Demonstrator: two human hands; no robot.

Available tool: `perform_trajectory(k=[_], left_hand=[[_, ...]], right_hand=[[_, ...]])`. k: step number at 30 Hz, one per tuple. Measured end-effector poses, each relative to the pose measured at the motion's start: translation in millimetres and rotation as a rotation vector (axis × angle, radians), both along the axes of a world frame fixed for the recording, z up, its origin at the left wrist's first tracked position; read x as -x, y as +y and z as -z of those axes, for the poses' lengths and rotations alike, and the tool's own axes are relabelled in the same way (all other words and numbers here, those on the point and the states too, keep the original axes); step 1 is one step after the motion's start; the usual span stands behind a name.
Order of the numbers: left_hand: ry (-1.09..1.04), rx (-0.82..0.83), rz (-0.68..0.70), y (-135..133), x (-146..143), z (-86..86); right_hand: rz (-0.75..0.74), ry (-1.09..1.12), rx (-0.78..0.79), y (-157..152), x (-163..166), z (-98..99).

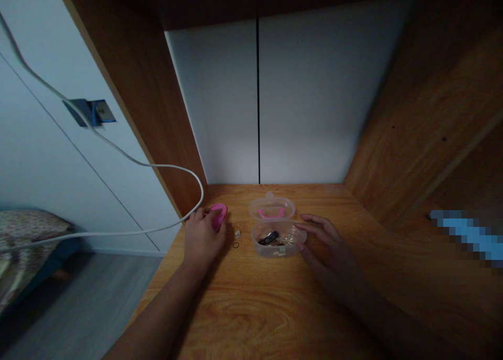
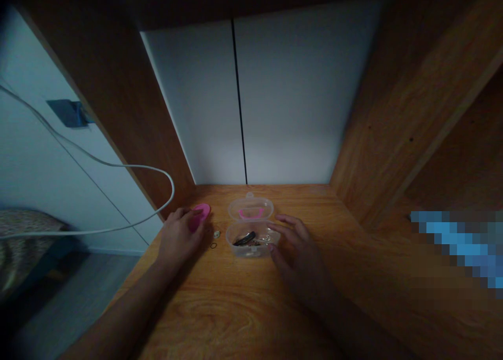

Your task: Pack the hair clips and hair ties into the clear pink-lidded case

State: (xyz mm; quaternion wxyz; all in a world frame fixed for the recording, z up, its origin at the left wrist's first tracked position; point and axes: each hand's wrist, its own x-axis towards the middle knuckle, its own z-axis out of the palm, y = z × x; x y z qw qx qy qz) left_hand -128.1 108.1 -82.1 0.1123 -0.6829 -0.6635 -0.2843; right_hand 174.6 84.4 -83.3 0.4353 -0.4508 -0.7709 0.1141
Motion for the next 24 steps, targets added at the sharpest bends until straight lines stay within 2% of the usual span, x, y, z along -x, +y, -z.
perform_trajectory(k=[2,4,7,9,12,15,19,22,24], left_hand=[[0.041,0.014,-0.116,2,5,5.0],[0.044,0.073,-0.154,6,10,10.5],[-0.042,0.083,-0.128,10,13,13.6],[-0.139,-0.009,-0.064,10,11,9.7],[-0.276,-0.208,0.095,2,1,-2.6],[-0.284,-0.333,0.367,-13,-15,-13.5],[-0.147,-0.356,0.714,-30,-35,-16.9],[-0.087,-0.34,0.856,-36,-48,-14.6],[-0.073,-0.328,0.892,-37,-53,-12.8]], right_hand=[[0.007,-0.001,0.005,0,0,0.3],[0.007,-0.003,0.004,0,-1,0.0],[0.01,-0.01,-0.005,-2,0,-1.2],[0.02,-0.008,-0.014,-2,0,-2.0],[0.025,-0.003,-0.046,-2,0,-2.8],[0.011,-0.002,-0.096,-3,0,-4.0],[-0.079,-0.022,-0.173,-8,3,-7.0],[-0.144,-0.048,-0.215,-10,3,-8.5],[-0.126,-0.066,-0.232,-10,2,-8.6]])
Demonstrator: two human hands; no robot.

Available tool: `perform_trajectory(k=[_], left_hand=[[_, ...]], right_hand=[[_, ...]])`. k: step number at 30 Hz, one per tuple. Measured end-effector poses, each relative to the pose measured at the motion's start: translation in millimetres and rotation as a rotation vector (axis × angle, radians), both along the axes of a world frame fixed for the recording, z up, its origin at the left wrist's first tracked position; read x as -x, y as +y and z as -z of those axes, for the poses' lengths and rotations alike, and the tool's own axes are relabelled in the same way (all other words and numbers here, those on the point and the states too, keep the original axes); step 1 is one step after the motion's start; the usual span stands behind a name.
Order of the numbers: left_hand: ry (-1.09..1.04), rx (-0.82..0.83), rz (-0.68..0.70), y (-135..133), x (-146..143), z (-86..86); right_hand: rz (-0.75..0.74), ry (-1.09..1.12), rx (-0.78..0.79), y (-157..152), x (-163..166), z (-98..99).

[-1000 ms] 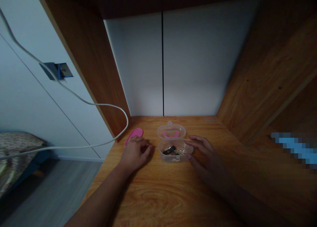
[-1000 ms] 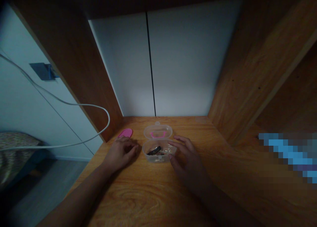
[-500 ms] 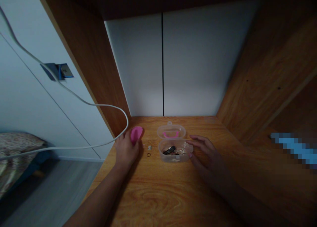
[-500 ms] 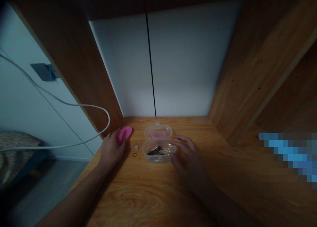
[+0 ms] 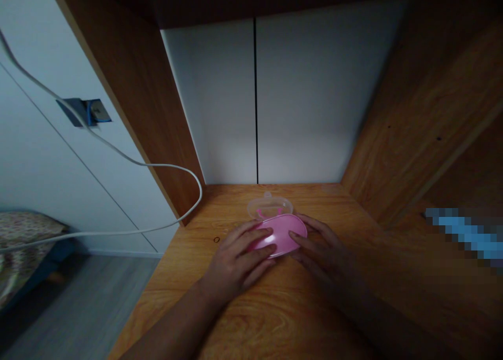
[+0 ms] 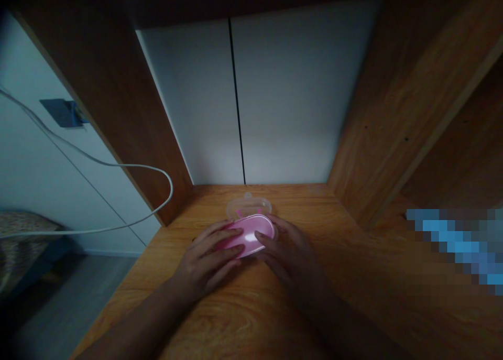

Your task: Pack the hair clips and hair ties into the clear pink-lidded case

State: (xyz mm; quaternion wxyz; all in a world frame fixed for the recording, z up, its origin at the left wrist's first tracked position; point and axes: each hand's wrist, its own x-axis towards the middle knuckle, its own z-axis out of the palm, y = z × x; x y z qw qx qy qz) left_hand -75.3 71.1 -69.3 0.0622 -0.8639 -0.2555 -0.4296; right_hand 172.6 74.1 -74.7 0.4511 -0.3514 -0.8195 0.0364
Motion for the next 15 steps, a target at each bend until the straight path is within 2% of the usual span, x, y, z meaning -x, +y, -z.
perform_trajectory(k=[3,8,15], left_hand=[[-0.032,0.026,-0.031,2,-2,2.4],[-0.111,0.104,-0.096,7,2,7.6],[-0.177,0.291,-0.071,13,5,13.9]], right_hand=[[0.063,0.008,-0.001,2,-3,0.1],[0.191,0.065,0.087,7,-5,0.3],[0.185,-0.003,0.161,17,-7,11.5]])
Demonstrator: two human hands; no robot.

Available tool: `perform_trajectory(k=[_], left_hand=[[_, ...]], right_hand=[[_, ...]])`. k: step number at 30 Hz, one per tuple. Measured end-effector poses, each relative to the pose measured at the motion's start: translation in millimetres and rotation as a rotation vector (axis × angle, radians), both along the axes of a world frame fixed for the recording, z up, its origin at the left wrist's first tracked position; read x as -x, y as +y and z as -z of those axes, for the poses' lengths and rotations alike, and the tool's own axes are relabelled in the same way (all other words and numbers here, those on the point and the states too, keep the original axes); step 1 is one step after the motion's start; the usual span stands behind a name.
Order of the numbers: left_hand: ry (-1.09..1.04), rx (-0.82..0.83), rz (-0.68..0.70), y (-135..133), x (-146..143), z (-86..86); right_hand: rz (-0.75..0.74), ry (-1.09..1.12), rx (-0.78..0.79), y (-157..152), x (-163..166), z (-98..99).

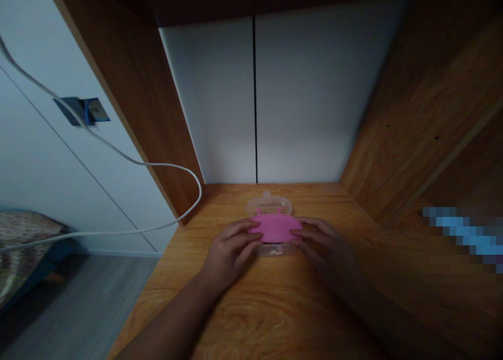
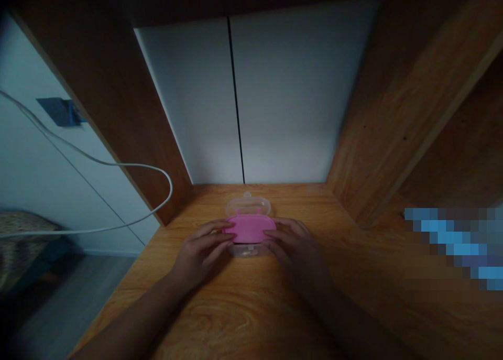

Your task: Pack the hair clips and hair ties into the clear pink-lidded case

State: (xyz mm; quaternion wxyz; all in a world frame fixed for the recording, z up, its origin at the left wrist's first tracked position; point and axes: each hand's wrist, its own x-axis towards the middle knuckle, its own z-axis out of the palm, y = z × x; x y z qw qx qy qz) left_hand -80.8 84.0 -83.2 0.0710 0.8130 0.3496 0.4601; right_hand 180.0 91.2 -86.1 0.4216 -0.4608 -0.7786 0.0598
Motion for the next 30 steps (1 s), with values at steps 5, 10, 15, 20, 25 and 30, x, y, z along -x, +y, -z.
perform_trajectory(k=[5,10,15,20,25,30], left_hand=[[0.005,0.021,0.0,1.2,0.6,-2.4],[0.038,-0.025,-0.01,1.9,0.9,-4.9],[0.065,0.06,0.003,-0.3,0.3,-3.4],[0.084,0.146,0.011,-2.3,-0.3,-1.7],[0.058,0.202,0.017,-1.7,-0.3,0.4],[0.086,0.225,-0.025,0.1,-0.4,1.3]], right_hand=[[0.003,0.0,0.042,-1.7,2.1,-1.5],[-0.053,-0.029,0.065,-4.9,3.6,-3.2],[-0.083,-0.074,0.113,-2.8,3.1,0.3],[-0.084,-0.094,0.1,0.2,0.7,1.3],[-0.097,-0.106,0.146,-0.2,0.3,0.6],[-0.093,-0.124,0.153,0.0,0.3,0.4]])
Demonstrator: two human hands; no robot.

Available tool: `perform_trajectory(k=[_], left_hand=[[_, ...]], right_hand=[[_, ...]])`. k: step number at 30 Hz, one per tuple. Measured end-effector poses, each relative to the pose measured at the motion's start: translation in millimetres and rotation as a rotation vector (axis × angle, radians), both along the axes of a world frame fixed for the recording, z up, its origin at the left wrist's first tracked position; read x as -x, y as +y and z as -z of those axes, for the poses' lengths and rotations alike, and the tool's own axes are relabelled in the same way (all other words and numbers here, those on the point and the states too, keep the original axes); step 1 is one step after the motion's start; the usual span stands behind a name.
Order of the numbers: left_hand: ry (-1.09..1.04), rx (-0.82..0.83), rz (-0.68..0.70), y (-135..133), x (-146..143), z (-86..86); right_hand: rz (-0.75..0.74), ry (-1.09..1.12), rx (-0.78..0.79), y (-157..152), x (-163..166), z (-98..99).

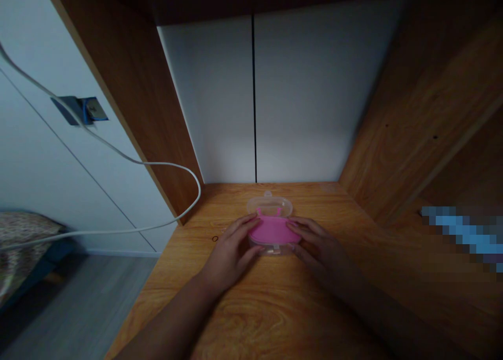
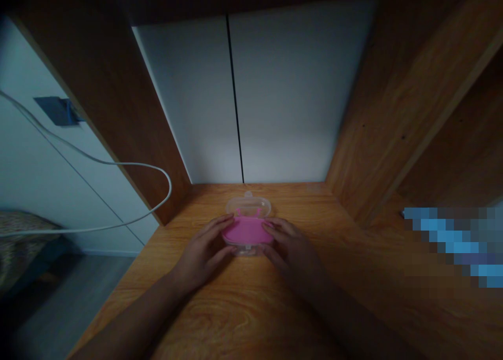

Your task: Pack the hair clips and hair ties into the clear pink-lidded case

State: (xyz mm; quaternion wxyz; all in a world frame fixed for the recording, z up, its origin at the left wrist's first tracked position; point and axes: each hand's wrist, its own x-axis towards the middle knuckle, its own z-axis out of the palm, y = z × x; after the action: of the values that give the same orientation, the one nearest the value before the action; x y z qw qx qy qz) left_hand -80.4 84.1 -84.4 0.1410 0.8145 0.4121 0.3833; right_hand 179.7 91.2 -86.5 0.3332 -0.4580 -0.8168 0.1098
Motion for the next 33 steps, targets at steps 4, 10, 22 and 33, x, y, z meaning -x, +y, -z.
perform_trajectory(k=[4,10,22,33], left_hand=[[0.097,-0.065,-0.032,1,2,-0.4],[0.233,-0.15,-0.044,2,1,0.6],[0.483,-0.143,-0.192,-5,-7,-2.4],[0.391,-0.192,-0.164,-4,0,-8.4]], right_hand=[[-0.01,-0.018,-0.057,-1,0,2.5],[-0.047,-0.052,-0.006,-4,4,5.0],[-0.058,-0.031,0.018,-3,6,5.5],[-0.064,-0.03,-0.025,-1,3,9.5]])
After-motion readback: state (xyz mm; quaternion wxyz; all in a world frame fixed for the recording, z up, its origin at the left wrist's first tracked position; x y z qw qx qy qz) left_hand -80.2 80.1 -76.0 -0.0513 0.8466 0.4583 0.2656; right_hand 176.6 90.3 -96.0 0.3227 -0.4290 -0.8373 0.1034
